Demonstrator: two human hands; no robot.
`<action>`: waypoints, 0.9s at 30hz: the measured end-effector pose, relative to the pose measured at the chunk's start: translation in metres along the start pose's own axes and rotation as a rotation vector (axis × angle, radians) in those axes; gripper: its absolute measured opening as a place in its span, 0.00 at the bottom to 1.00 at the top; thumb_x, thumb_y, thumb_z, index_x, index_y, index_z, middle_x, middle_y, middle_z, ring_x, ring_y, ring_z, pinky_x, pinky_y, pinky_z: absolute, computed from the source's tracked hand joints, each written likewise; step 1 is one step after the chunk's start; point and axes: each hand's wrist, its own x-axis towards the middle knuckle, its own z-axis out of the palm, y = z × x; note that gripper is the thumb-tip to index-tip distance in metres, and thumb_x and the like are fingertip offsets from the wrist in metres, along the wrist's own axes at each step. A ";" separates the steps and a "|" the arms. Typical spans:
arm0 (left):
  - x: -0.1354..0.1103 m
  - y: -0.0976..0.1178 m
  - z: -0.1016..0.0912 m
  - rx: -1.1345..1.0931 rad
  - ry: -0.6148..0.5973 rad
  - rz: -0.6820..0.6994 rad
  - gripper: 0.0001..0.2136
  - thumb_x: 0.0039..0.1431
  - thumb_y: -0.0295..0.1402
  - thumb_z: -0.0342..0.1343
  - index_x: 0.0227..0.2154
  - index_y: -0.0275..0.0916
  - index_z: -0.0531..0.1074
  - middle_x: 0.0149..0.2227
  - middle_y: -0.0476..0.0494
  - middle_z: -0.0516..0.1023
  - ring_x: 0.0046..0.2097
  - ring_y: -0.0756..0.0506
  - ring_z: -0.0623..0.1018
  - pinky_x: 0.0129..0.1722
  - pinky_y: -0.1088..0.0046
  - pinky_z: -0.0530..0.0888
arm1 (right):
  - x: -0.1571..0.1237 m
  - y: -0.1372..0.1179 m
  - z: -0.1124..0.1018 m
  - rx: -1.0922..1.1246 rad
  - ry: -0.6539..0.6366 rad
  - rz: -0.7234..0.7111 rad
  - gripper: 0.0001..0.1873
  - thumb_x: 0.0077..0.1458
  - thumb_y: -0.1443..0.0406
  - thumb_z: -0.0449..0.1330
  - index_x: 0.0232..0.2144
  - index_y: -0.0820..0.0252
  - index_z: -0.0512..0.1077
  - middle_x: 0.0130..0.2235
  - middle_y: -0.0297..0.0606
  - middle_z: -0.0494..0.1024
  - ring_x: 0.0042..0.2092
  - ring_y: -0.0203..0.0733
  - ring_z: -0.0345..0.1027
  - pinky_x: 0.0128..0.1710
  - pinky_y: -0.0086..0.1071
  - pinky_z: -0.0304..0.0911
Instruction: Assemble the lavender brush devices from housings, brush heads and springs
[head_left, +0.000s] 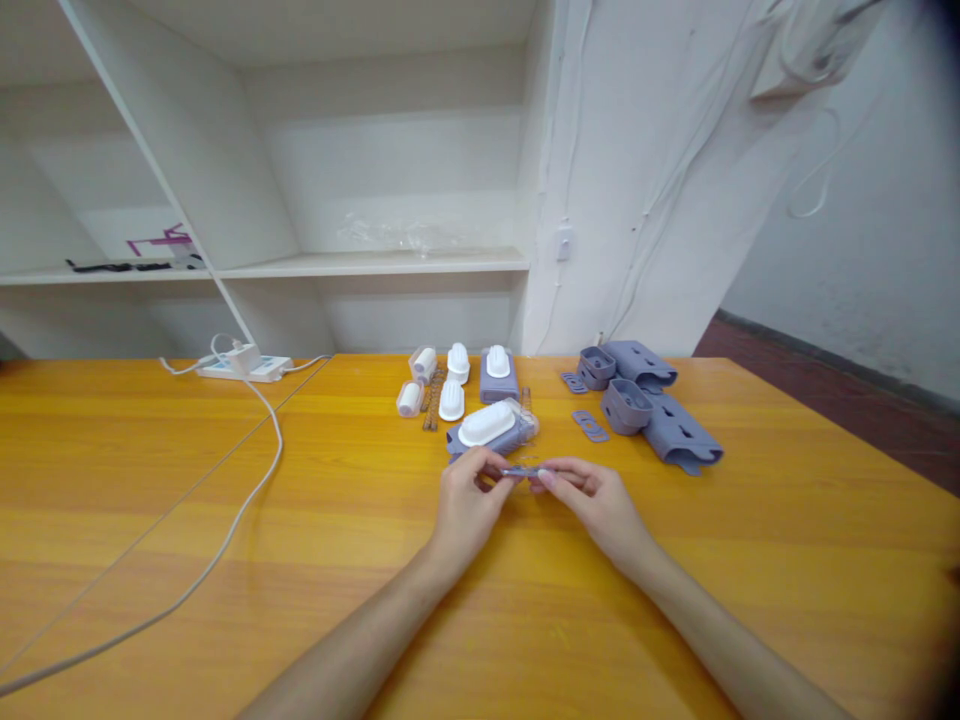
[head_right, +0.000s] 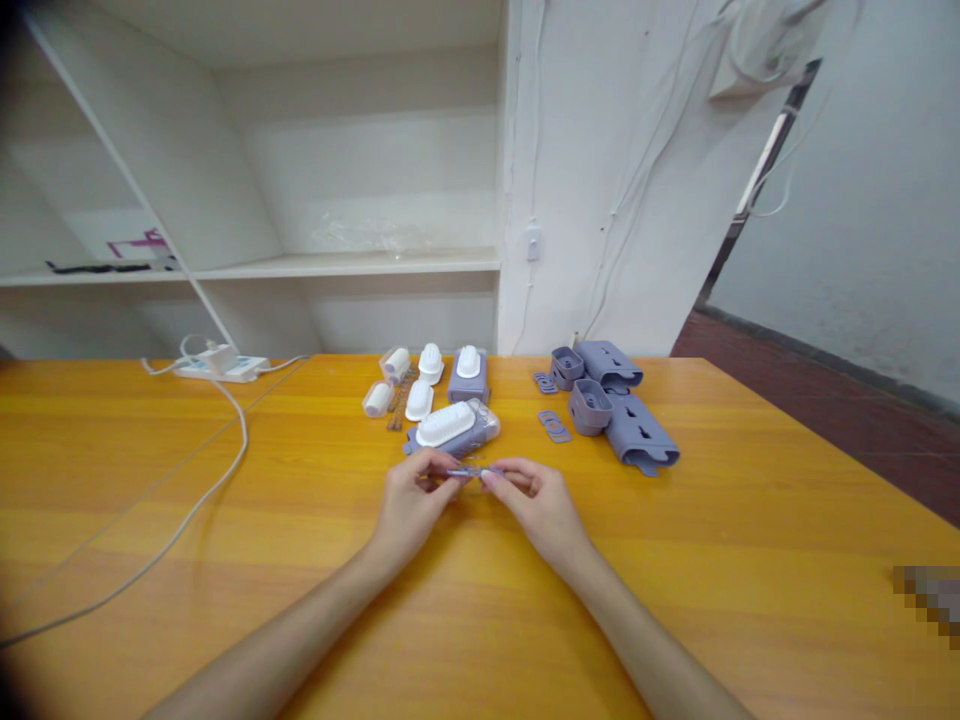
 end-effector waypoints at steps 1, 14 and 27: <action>0.000 0.001 0.000 0.012 -0.004 0.025 0.01 0.50 0.29 0.57 0.26 0.38 0.71 0.28 0.49 0.74 0.30 0.50 0.74 0.27 0.78 0.68 | 0.000 -0.001 0.000 0.008 0.000 -0.003 0.19 0.44 0.53 0.65 0.34 0.61 0.74 0.34 0.42 0.81 0.37 0.46 0.75 0.41 0.37 0.68; -0.007 0.016 0.000 0.303 -0.025 0.322 0.11 0.55 0.27 0.52 0.42 0.41 0.67 0.45 0.40 0.68 0.49 0.44 0.69 0.47 0.65 0.70 | 0.002 0.000 -0.004 0.153 0.136 -0.010 0.18 0.44 0.55 0.65 0.34 0.60 0.71 0.34 0.39 0.80 0.33 0.41 0.74 0.38 0.34 0.68; 0.005 -0.007 -0.006 0.662 0.101 0.177 0.31 0.52 0.33 0.54 0.58 0.36 0.50 0.57 0.30 0.58 0.59 0.35 0.58 0.56 0.51 0.55 | 0.004 0.006 -0.006 0.237 0.194 -0.012 0.14 0.49 0.57 0.63 0.35 0.60 0.70 0.34 0.38 0.79 0.36 0.41 0.73 0.34 0.31 0.68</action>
